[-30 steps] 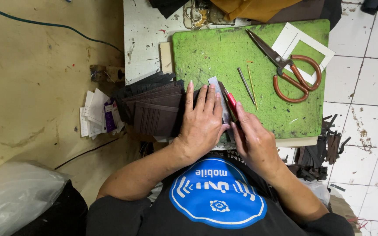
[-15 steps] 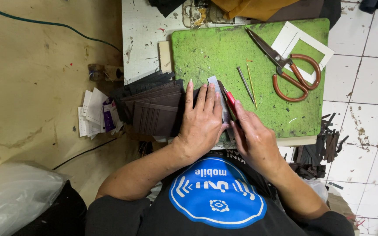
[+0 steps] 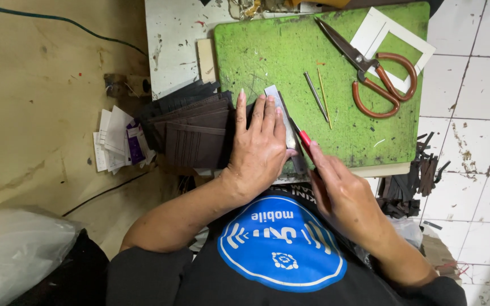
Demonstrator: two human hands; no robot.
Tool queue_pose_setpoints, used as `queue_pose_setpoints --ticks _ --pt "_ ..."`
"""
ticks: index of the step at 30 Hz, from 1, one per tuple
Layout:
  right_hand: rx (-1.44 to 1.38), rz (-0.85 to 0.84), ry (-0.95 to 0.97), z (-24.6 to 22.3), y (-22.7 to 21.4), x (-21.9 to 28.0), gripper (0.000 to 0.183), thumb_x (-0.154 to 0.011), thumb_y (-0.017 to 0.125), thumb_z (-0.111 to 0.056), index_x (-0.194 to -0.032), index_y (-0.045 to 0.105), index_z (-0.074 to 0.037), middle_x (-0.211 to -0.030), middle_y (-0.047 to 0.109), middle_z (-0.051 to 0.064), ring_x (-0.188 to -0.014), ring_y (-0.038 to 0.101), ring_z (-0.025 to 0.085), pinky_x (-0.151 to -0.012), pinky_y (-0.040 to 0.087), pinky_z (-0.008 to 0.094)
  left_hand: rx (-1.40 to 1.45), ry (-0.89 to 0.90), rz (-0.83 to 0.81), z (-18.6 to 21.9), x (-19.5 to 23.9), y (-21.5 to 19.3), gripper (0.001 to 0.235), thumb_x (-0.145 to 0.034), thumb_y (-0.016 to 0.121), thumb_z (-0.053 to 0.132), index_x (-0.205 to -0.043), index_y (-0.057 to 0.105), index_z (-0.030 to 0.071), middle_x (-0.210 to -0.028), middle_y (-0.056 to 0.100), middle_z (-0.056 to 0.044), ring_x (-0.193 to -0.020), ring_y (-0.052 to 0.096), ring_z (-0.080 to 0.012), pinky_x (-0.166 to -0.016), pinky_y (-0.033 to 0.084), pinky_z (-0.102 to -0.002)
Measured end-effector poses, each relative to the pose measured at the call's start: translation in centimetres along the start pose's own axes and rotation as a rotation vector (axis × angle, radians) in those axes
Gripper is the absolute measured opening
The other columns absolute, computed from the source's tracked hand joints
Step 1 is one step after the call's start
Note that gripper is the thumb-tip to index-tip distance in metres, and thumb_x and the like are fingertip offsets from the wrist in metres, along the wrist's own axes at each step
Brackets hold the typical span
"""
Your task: Trimming the edges of leather wallet components using scissors and a utility knife on a cutting mat.
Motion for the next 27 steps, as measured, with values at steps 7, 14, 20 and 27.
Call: queue_pose_setpoints --ticks 7,14,20,27 --pt "0.034 -0.010 0.046 0.3 0.9 3.6 0.065 -0.091 0.064 -0.006 -0.154 0.047 -0.006 -0.109 0.073 0.025 -0.079 0.076 0.041 -0.057 0.066 0.050 -0.005 0.009 0.002 0.1 0.0 -0.1 0.083 -0.073 0.087 0.045 -0.126 0.064 -0.014 -0.133 0.058 -0.039 -0.137 0.047 -0.0510 -0.122 0.005 -0.074" --pt "0.037 -0.028 -0.038 0.7 1.7 6.9 0.069 -0.098 0.058 -0.007 -0.160 0.029 -0.002 -0.125 0.064 0.021 -0.086 0.070 0.037 -0.066 0.059 0.046 -0.288 0.007 -0.072 0.0 0.4 1.3 0.090 -0.083 0.066 0.071 -0.138 0.061 -0.001 -0.148 0.055 -0.027 -0.144 0.044 -0.0415 -0.124 0.009 -0.069" --pt "0.066 -0.014 0.006 0.9 2.2 8.5 0.068 -0.098 0.060 -0.010 -0.160 0.032 -0.006 -0.128 0.064 0.019 -0.086 0.071 0.035 -0.056 0.058 0.045 -0.281 0.001 -0.080 0.0 0.5 1.5 0.091 -0.084 0.065 0.071 -0.139 0.061 -0.001 -0.149 0.054 -0.027 -0.145 0.043 -0.0418 -0.124 0.009 -0.069" --pt "-0.009 0.005 0.001 0.4 -0.3 8.0 0.063 -0.100 0.057 -0.015 -0.158 0.036 -0.005 -0.132 0.065 0.019 -0.104 0.070 0.033 -0.082 0.057 0.043 -0.281 0.006 -0.058 0.1 0.6 1.3 0.090 -0.083 0.065 0.071 -0.138 0.062 0.000 -0.149 0.054 -0.027 -0.144 0.044 -0.0419 -0.124 0.009 -0.069"
Point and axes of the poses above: each hand's wrist, its own x-axis away from the middle knuckle, its own y-axis out of the palm, z = x × y, the point moved 6 cm from there along -x, towards the middle knuckle
